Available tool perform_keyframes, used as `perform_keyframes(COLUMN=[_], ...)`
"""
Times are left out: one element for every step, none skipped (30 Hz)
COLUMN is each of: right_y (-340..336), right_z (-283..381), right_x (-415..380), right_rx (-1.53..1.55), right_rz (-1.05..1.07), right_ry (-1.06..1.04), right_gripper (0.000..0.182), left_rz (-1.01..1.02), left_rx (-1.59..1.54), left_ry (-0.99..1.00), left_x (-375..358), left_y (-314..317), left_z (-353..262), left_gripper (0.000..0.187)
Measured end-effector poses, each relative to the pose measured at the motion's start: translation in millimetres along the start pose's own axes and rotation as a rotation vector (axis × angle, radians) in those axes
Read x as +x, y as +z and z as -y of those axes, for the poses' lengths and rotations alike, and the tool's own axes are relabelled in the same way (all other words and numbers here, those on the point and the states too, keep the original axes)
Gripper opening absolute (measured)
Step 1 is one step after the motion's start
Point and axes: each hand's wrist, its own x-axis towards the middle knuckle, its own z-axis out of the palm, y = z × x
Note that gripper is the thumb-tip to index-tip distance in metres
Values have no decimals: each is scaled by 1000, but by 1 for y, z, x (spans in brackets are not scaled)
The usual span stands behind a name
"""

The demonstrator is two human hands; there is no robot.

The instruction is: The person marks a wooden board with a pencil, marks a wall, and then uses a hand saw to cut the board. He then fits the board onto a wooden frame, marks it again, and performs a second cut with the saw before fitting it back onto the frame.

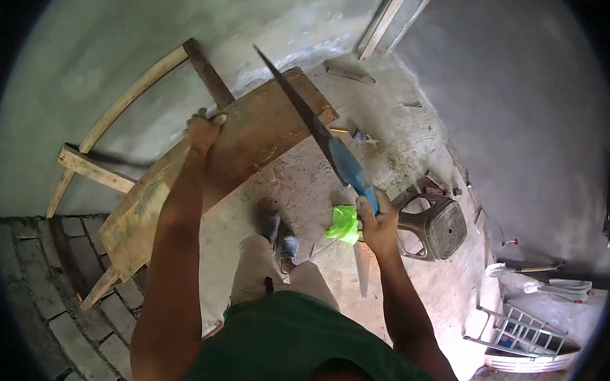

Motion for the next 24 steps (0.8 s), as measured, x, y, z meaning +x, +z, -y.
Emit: perform_keyframes(right_y=[9, 19, 29, 39, 48, 58, 64, 69, 74, 80, 79, 74, 66, 55, 41, 34, 36, 42, 49, 64, 80, 94, 104, 108], right_z=[8, 22, 33, 31, 35, 39, 42, 40, 37, 35, 35, 35, 35, 42, 55, 59, 55, 52, 49, 50, 42, 35, 37, 39], right_x=[14, 30, 45, 57, 66, 75, 83, 89, 94, 96, 97, 93, 89, 84, 77, 74, 74, 77, 88, 103, 123, 141, 155, 168], right_rx=[2, 26, 48, 40, 32, -22, -75, -84, -110, -134, -137, -167, -195, -195, -203, -210, -210, -232, -252, -305, -299, -293, -284, -277], right_rz=[5, 40, 72, 95, 106, 135, 161, 171, 156, 139, 149, 129, 108, 120, 177, 232, 241, 249, 257, 259, 271, 283, 292, 292], right_ry=[5, 0, -10, -18, -11, -2, 1, 3, -27, -54, -48, -101, -156, -154, -44, 68, 78, -2, -97, -73, -67, -56, -65, -80], right_gripper=[23, 26, 28, 32, 32, 32, 32, 32, 32, 32, 32, 32, 31, 31, 32, 32, 32, 34, 36, 38, 38, 39, 39, 39], left_rz=[-159, -156, -120, -87, -76, -164, -257, -211, -205, -221, -237, -229, -245, -262, -257, -317, -372, -363, -344, -325, -324, -289, -254, -256], left_rx=[67, 71, 50, 24, 20, 52, 83, 96, 94, 83, 72, 73, 52, 32, 36, 42, 48, 50, 75, 105, 113, 130, 146, 147], left_ry=[-2, -3, 34, 67, 57, 67, 80, 46, 38, 37, 31, 20, 34, 48, 37, 61, 87, 81, 63, 48, 42, 23, 9, 16], left_x=[2, -6, -18, -23, -26, -31, -35, -36, -34, -34, -33, -33, -32, -31, -30, -29, -32, -36, -33, -31, -31, -31, -34, -29], left_y=[18, 14, 3, -3, 4, 14, 15, 12, 12, 12, 11, 12, 13, 14, 16, 20, 24, 26, 22, 15, 11, 9, 8, 14], left_z=[-6, -24, -52, -73, -78, -79, -85, -90, -91, -91, -91, -90, -90, -90, -89, -88, -88, -90, -94, -97, -98, -100, -103, -104], left_gripper=[86, 86, 83, 80, 80, 77, 75, 75, 75, 73, 72, 72, 72, 73, 73, 72, 71, 71, 71, 71, 71, 75, 78, 78])
